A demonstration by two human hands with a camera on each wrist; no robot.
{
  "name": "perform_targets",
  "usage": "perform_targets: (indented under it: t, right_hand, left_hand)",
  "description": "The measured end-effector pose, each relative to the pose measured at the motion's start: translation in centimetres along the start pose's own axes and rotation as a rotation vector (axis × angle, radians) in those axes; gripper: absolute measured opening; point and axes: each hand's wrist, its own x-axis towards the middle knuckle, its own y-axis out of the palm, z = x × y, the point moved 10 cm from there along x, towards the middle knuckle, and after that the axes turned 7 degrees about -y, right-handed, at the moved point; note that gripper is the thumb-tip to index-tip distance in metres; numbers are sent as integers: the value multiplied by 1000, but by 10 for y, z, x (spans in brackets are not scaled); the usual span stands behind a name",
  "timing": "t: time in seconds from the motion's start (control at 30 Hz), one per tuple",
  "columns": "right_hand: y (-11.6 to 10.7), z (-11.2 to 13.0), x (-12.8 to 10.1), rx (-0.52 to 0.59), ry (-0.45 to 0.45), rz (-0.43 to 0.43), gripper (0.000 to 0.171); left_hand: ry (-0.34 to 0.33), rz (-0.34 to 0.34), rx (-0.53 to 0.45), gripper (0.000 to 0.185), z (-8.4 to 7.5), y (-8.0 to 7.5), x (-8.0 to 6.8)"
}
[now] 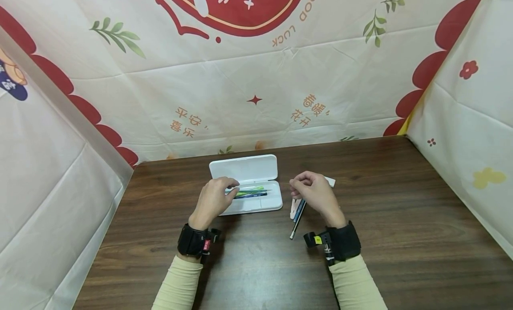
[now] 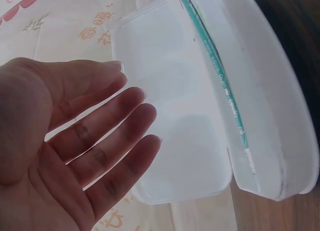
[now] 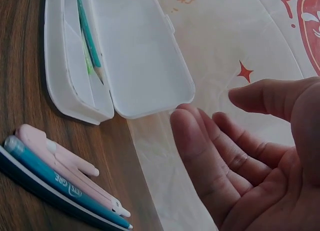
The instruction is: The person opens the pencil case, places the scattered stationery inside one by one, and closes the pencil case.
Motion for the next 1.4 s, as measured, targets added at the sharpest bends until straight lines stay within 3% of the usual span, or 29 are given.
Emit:
perform_targets:
  t: [1.4]
  right_hand:
    - [-15,-20,-6,-204,168,96,38]
  left_hand:
    - [25,-33,-35,12,-4,-15,-2]
